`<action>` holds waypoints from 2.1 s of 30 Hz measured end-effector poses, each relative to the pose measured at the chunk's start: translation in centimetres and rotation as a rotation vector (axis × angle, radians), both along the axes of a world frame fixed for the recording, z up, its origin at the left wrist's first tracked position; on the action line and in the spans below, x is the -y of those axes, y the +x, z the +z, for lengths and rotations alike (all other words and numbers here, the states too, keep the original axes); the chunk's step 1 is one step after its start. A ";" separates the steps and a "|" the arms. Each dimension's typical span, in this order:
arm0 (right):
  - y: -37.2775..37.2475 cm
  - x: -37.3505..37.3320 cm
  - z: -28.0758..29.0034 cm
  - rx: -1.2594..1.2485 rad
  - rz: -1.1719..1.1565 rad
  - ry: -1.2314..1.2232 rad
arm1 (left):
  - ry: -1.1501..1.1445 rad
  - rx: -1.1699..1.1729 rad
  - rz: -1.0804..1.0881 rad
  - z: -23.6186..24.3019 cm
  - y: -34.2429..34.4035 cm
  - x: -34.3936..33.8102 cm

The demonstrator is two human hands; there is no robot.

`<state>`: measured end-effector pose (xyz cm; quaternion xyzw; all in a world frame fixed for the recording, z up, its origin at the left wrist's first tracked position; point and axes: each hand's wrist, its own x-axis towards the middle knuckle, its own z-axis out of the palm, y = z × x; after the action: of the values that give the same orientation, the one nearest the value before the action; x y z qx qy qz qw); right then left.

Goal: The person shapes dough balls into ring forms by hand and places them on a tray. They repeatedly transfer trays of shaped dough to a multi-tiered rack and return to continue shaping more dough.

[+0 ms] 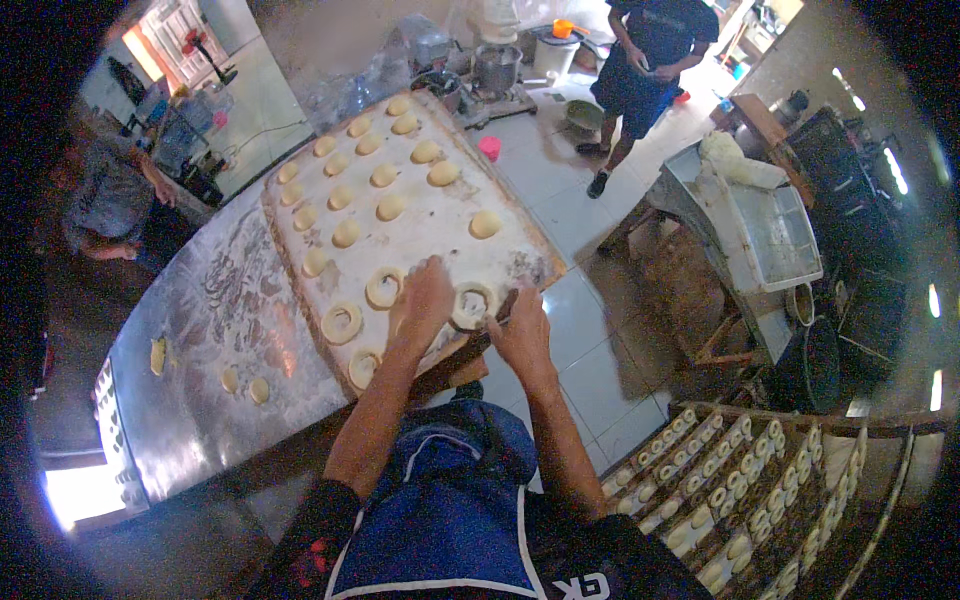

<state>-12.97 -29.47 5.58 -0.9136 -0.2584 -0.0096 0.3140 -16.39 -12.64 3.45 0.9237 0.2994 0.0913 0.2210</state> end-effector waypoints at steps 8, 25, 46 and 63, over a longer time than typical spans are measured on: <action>9.5 -4.1 -4.0 0.353 0.222 0.159 | -0.201 0.204 -0.265 0.1 -1.6 -0.2; 2.9 -14.9 2.3 -0.386 0.701 0.051 | -0.100 0.470 0.929 -2.1 -45.2 -13.2; -25.0 -26.8 -4.1 -0.769 0.727 0.272 | -0.823 0.661 0.418 -3.5 -37.3 -15.7; -25.2 -29.3 -1.4 -1.668 0.577 0.605 | -1.461 1.182 0.148 -4.0 -37.6 -17.1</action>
<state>-38.14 -0.14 4.17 -0.4050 -0.1529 0.6610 0.6129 -53.99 4.49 -0.58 0.3390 0.1799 0.3486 0.8551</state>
